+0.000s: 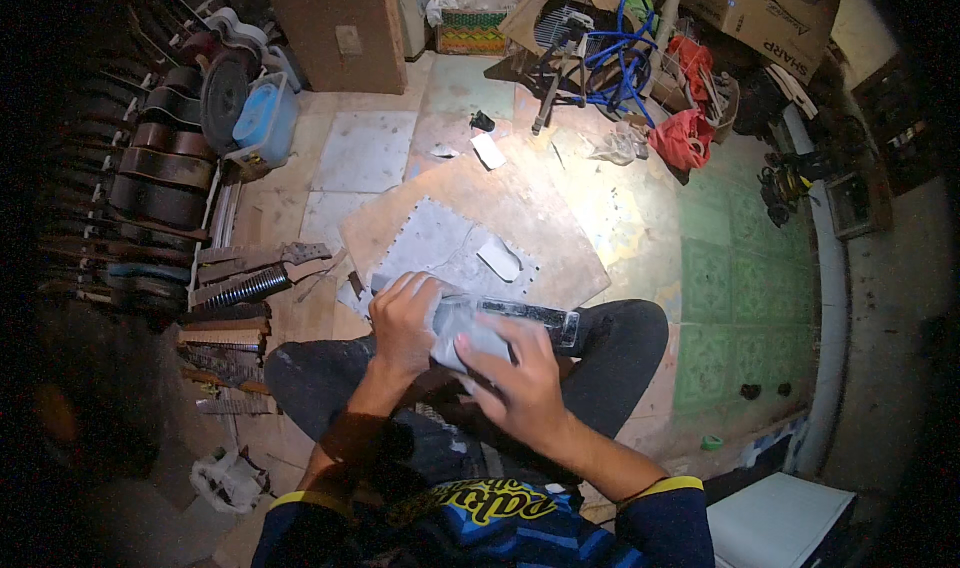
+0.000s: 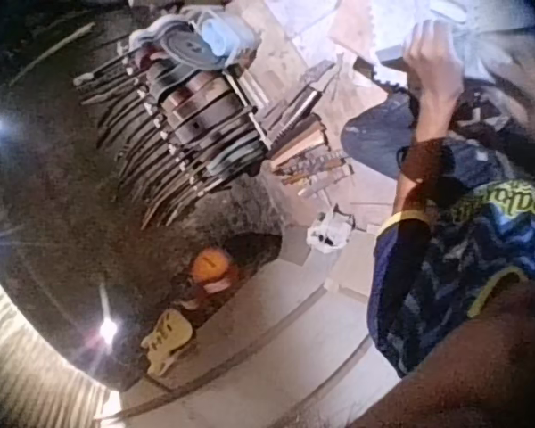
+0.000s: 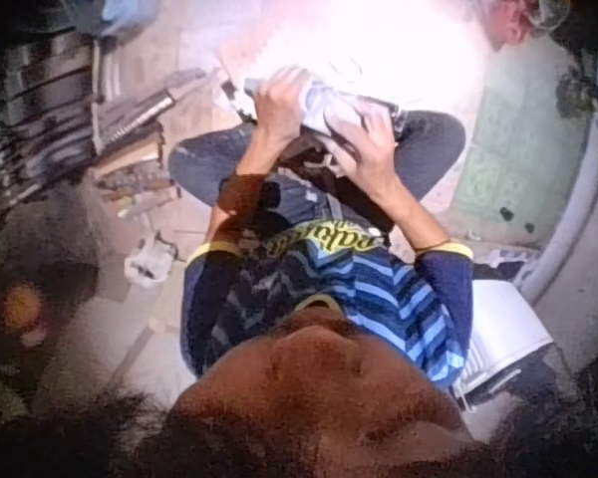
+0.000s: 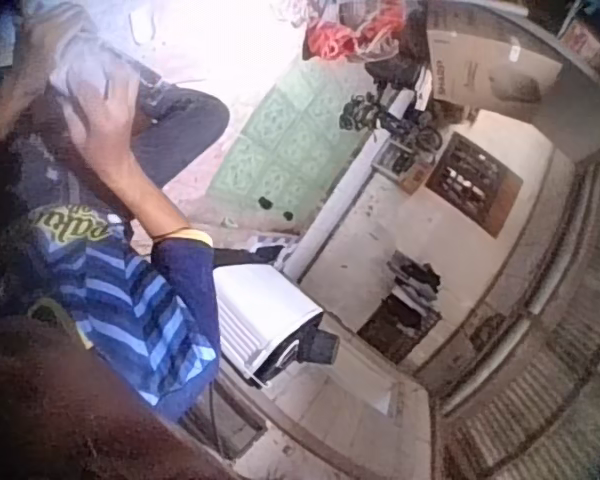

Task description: The person sands a guitar body by hand with a piece of sandpaper, rubbing it across the surface and into the crevices.

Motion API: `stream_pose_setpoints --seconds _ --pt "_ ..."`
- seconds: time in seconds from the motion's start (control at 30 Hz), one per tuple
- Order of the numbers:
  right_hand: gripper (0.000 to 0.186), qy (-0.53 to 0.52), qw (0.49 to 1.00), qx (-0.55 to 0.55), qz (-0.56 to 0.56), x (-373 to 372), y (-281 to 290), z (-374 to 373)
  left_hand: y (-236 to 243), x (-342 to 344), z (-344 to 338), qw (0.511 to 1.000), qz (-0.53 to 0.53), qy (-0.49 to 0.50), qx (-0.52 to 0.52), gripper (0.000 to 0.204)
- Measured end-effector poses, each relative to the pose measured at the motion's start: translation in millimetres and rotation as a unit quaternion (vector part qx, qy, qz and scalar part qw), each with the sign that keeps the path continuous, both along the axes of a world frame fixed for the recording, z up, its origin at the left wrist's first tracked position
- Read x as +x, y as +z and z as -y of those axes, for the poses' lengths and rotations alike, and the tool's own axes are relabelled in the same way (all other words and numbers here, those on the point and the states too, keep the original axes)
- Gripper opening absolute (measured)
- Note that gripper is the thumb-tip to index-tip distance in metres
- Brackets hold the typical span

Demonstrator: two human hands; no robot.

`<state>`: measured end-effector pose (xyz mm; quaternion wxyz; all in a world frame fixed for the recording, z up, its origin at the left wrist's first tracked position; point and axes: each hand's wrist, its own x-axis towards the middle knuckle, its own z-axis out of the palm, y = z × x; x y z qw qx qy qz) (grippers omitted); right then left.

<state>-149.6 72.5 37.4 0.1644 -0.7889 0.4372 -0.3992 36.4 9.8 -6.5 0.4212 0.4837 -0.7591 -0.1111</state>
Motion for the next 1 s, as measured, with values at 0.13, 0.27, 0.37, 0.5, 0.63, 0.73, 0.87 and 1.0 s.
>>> stream_pose_setpoints --seconds 0.13,0.27,0.37,0.5,0.63,0.73,0.87,1.0 --pt "0.049 -0.051 0.997 0.036 0.046 11 3 25 1 -3 -1 1.000 0.001 0.008 0.017 0.036" --pt "0.054 -0.002 1.000 0.000 0.006 0 1 -5 -3 -3 5 1.000 0.007 0.028 0.005 0.029" --pt "0.053 -0.082 0.994 0.042 0.057 9 1 31 12 -8 0 1.000 -0.015 0.006 0.006 0.022" --pt "0.049 -0.031 0.999 -0.009 0.010 7 -2 -7 0 -1 2 1.000 0.005 0.002 0.012 0.030" --pt "0.054 -0.079 0.993 0.052 0.065 10 2 29 7 -4 -2 1.000 0.007 0.009 0.006 0.026" --pt "0.051 -0.058 0.997 0.020 0.050 13 1 4 -2 -1 4 1.000 0.007 0.013 0.002 0.024" --pt "0.050 -0.057 0.997 0.014 0.041 6 0 18 6 -11 3 1.000 -0.008 0.018 0.004 0.024" --pt "0.050 -0.059 0.997 0.023 0.054 12 5 8 5 -1 5 1.000 0.006 -0.001 0.012 0.026"
